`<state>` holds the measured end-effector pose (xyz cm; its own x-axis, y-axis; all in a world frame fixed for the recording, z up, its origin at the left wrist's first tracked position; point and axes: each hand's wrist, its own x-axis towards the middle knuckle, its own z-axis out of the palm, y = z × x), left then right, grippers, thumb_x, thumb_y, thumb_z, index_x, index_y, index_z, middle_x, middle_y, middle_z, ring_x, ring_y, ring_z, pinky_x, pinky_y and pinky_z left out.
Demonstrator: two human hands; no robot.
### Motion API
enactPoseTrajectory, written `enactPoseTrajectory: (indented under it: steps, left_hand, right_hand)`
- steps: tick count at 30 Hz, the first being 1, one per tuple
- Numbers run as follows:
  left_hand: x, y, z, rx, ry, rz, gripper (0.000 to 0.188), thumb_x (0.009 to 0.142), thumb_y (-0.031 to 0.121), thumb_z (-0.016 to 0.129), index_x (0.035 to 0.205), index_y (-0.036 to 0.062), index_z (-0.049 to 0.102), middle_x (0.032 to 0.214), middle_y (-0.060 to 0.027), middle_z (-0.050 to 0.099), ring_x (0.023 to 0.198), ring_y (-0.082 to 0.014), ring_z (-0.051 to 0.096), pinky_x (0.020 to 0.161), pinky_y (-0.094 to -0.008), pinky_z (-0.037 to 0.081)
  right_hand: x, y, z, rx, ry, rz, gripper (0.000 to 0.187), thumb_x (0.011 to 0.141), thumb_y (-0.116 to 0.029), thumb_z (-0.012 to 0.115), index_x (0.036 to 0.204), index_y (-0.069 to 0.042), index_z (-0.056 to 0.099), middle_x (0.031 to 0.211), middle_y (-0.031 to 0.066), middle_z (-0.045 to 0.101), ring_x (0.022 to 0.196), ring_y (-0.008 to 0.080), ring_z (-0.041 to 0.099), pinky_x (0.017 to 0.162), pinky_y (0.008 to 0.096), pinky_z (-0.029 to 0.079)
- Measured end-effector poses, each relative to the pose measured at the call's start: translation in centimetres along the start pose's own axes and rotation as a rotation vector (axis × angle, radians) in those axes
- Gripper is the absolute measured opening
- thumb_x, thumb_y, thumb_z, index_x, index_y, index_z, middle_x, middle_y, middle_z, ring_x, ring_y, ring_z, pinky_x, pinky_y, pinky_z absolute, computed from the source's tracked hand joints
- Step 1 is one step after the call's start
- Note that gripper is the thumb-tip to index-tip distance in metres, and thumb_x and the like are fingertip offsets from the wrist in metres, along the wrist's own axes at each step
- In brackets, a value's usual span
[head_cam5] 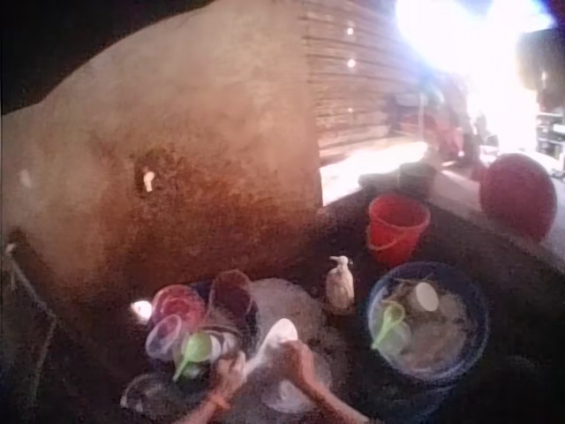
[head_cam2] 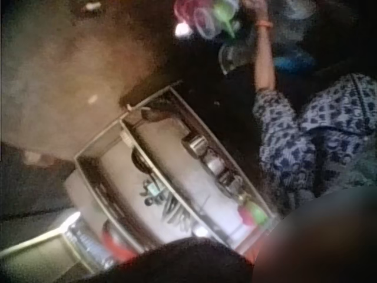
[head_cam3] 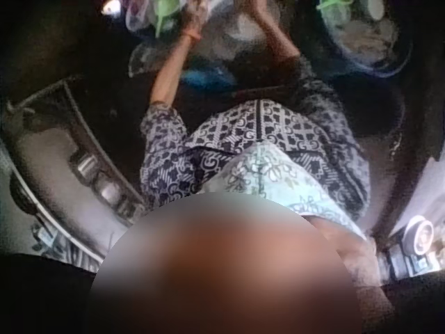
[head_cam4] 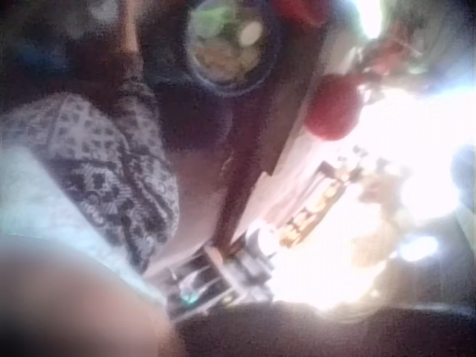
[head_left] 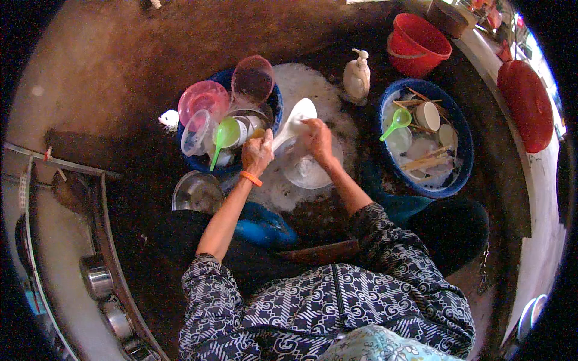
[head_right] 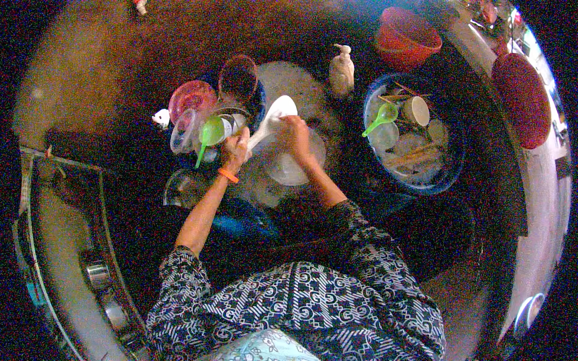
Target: The person washes various dishes and utensils by hand using a cloth and soapy water in a basin. They scrub plates, bowls, cups, and chopsticks, then place the cleaned items into a separate basin.
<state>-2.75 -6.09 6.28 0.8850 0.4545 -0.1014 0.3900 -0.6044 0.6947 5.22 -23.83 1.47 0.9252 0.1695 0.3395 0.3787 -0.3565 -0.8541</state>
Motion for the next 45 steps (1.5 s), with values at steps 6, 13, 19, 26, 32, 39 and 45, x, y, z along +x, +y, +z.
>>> enactPoseTrajectory:
  steps: [6, 13, 19, 26, 32, 39, 45]
  left_hand:
    - [3.9, -6.1, -1.0, -0.874, 0.1, -0.239, 0.035, 0.09, 0.035, 0.061, 0.077, 0.0027, 0.065, 0.059, -0.0073, 0.061, 0.04, -0.0119, 0.052, 0.033, -0.0263, 0.037]
    - [8.3, -8.2, -3.7, -1.156, 0.224, -0.288, 0.025, 0.085, 0.017, 0.059, 0.105, 0.0036, 0.054, 0.091, -0.0117, 0.061, 0.073, -0.0297, 0.067, 0.059, -0.0337, 0.057]
    - [6.2, -7.1, -1.2, -1.004, 0.087, -0.27, 0.033, 0.091, 0.034, 0.058, 0.11, 0.0071, 0.055, 0.102, -0.0107, 0.065, 0.083, -0.0259, 0.066, 0.066, -0.0326, 0.057]
    - [5.3, -6.0, 0.6, -1.011, -0.024, -0.358, 0.031, 0.087, 0.015, 0.059, 0.116, 0.0054, 0.054, 0.093, -0.017, 0.067, 0.065, -0.0267, 0.068, 0.054, -0.0332, 0.057]
    - [3.6, -6.0, 1.0, -1.011, -0.116, -0.331, 0.03, 0.088, 0.02, 0.06, 0.113, 0.0055, 0.053, 0.091, -0.0154, 0.068, 0.065, -0.0251, 0.067, 0.053, -0.0321, 0.056]
    - [2.6, -4.9, 2.9, -0.979, -0.215, -0.281, 0.028, 0.092, 0.025, 0.054, 0.112, 0.005, 0.051, 0.091, -0.013, 0.065, 0.061, -0.0217, 0.065, 0.051, -0.0293, 0.055]
    - [2.3, -4.4, 4.6, -0.935, -0.372, -0.287, 0.034, 0.093, 0.033, 0.055, 0.114, 0.0059, 0.054, 0.092, -0.0101, 0.065, 0.061, -0.0182, 0.064, 0.053, -0.0296, 0.055]
  right_hand:
    - [0.6, 6.9, -3.0, -0.147, -0.53, 0.454, 0.04, 0.079, -0.03, 0.072, 0.108, -0.002, 0.067, 0.101, 0.0172, 0.069, 0.092, 0.0273, 0.067, 0.078, 0.0348, 0.051]
    - [0.6, 9.2, -5.2, 1.135, 0.751, 0.762, 0.047, 0.085, -0.048, 0.066, 0.103, -0.005, 0.058, 0.086, 0.0075, 0.064, 0.068, 0.0154, 0.06, 0.058, 0.0253, 0.048]
    - [0.0, 10.5, -9.3, 1.444, 1.058, 0.915, 0.052, 0.088, -0.053, 0.058, 0.101, -0.002, 0.057, 0.083, 0.009, 0.062, 0.068, 0.0179, 0.061, 0.059, 0.0264, 0.051]
    - [2.5, 13.8, -11.5, 1.011, 1.058, 0.693, 0.023, 0.091, -0.024, 0.057, 0.084, -0.002, 0.063, 0.076, 0.0086, 0.065, 0.061, 0.0164, 0.06, 0.057, 0.0275, 0.05]
    - [-0.8, 24.2, -17.5, -0.022, 0.537, 0.656, 0.036, 0.084, -0.025, 0.065, 0.106, 0.004, 0.066, 0.09, 0.0095, 0.066, 0.08, 0.0208, 0.06, 0.073, 0.0343, 0.049]
    - [-0.4, 29.2, -16.4, 0.827, 0.512, 0.877, 0.025, 0.089, -0.022, 0.057, 0.1, 0.0, 0.062, 0.075, 0.0068, 0.058, 0.067, 0.018, 0.055, 0.059, 0.0315, 0.045]
    - [3.9, 16.2, -13.3, 1.448, 0.459, 0.712, 0.024, 0.096, -0.024, 0.048, 0.087, -0.006, 0.06, 0.08, 0.0098, 0.063, 0.076, 0.025, 0.06, 0.075, 0.0379, 0.051]
